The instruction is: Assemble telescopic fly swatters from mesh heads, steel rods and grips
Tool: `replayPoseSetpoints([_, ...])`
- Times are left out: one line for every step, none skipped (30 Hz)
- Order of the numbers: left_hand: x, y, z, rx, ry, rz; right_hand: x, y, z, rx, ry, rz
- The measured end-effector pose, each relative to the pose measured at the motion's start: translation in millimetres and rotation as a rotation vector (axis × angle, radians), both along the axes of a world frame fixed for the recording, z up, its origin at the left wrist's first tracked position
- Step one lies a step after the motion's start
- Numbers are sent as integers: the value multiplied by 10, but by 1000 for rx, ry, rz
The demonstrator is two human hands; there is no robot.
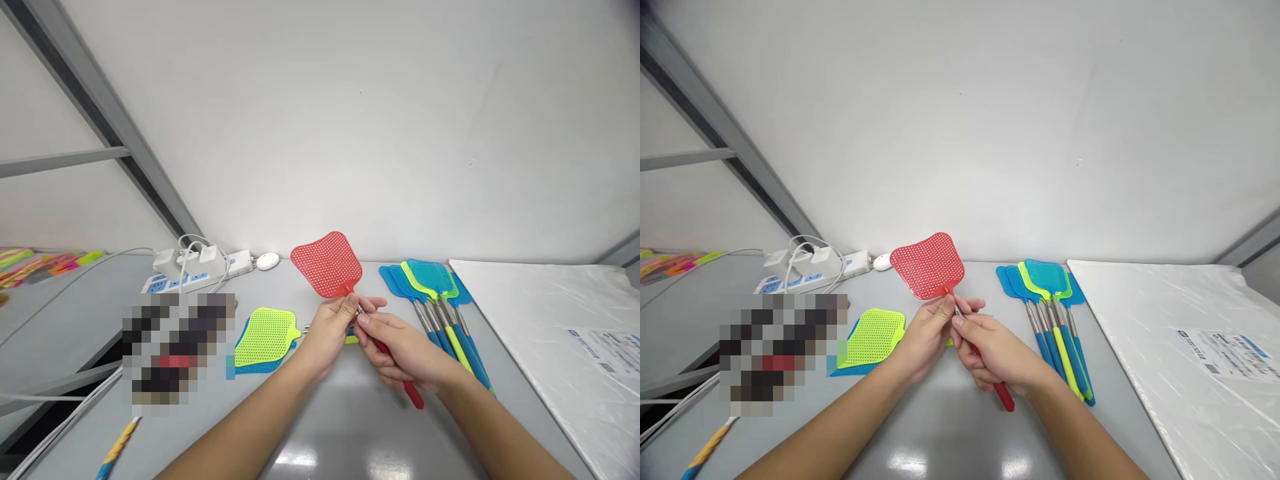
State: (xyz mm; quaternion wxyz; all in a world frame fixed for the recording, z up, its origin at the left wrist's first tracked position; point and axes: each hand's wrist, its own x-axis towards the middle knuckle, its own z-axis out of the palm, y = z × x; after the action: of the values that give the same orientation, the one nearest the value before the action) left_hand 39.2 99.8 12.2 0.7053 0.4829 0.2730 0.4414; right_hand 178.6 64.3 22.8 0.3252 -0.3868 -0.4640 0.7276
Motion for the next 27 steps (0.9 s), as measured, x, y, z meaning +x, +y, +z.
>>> replayPoseSetpoints([2, -3, 3, -21, -32, -27, 22, 13, -9, -55, 90, 60])
replayPoseSetpoints([5, -10, 10, -44, -65, -50, 40, 24, -22, -101, 169, 118])
replayPoseSetpoints([7, -19, 22, -68, -97, -64, 51, 33, -40, -134, 234, 163])
replayPoseSetpoints([8, -29, 37, -90, -125, -71, 55, 39, -60, -155, 284, 193])
replayPoseSetpoints([9, -38, 52, -111, -146, -73, 53, 43, -80, -165, 320, 209])
replayPoseSetpoints([9, -44, 65, -127, -160, -71, 46, 46, -97, -164, 343, 213])
replayPoseSetpoints([10, -47, 72, -138, -169, -66, 38, 50, -107, -153, 349, 212])
replayPoseSetpoints([11, -47, 74, -142, -169, -59, 31, 53, -108, -132, 337, 206])
replayPoseSetpoints([12, -44, 68, -140, -163, -52, 25, 56, -99, -101, 300, 198])
replayPoseSetpoints([15, -38, 57, -133, -151, -41, 22, 59, -80, -60, 231, 184])
replayPoseSetpoints([19, -32, 40, -120, -136, -25, 21, 59, -51, -8, 129, 159])
replayPoseSetpoints([23, -26, 22, -104, -119, -4, 18, 57, -16, 57, -2, 120])
replayPoseSetpoints([29, -20, 5, -87, -101, 22, 13, 52, 22, 136, -154, 68])
replayPoseSetpoints([34, -13, -9, -70, -87, 53, 4, 44, 59, 233, -313, 10])
replayPoseSetpoints([36, -6, -17, -55, -76, 83, -10, 34, 91, 341, -466, -52])
replayPoseSetpoints([36, 4, -17, -42, -67, 112, -29, 22, 115, 449, -608, -110])
replayPoseSetpoints([31, 17, -12, -31, -59, 141, -50, 10, 129, 549, -741, -157])
replayPoseSetpoints([21, 34, 0, -21, -54, 176, -71, -1, 135, 627, -867, -185])
replayPoseSetpoints([8, 54, 15, -11, -51, 219, -90, -11, 134, 679, -986, -198])
replayPoseSetpoints([-9, 75, 31, -1, -47, 265, -104, -18, 128, 704, -1096, -196])
replayPoseSetpoints([-26, 95, 45, 11, -40, 308, -113, -24, 118, 712, -1189, -183])
replayPoseSetpoints([-40, 113, 55, 24, -30, 344, -115, -27, 108, 713, -1258, -166])
replayPoseSetpoints([-51, 126, 59, 38, -19, 368, -111, -29, 99, 713, -1304, -151])
replayPoseSetpoints([-56, 133, 57, 49, -9, 378, -102, -31, 90, 712, -1331, -143])
replayPoseSetpoints([-55, 136, 50, 56, -4, 377, -89, -31, 84, 714, -1347, -140])
replayPoseSetpoints([-51, 133, 39, 59, -5, 369, -75, -31, 80, 717, -1354, -144])
replayPoseSetpoints([-43, 128, 26, 59, -11, 358, -60, -30, 79, 722, -1353, -155])
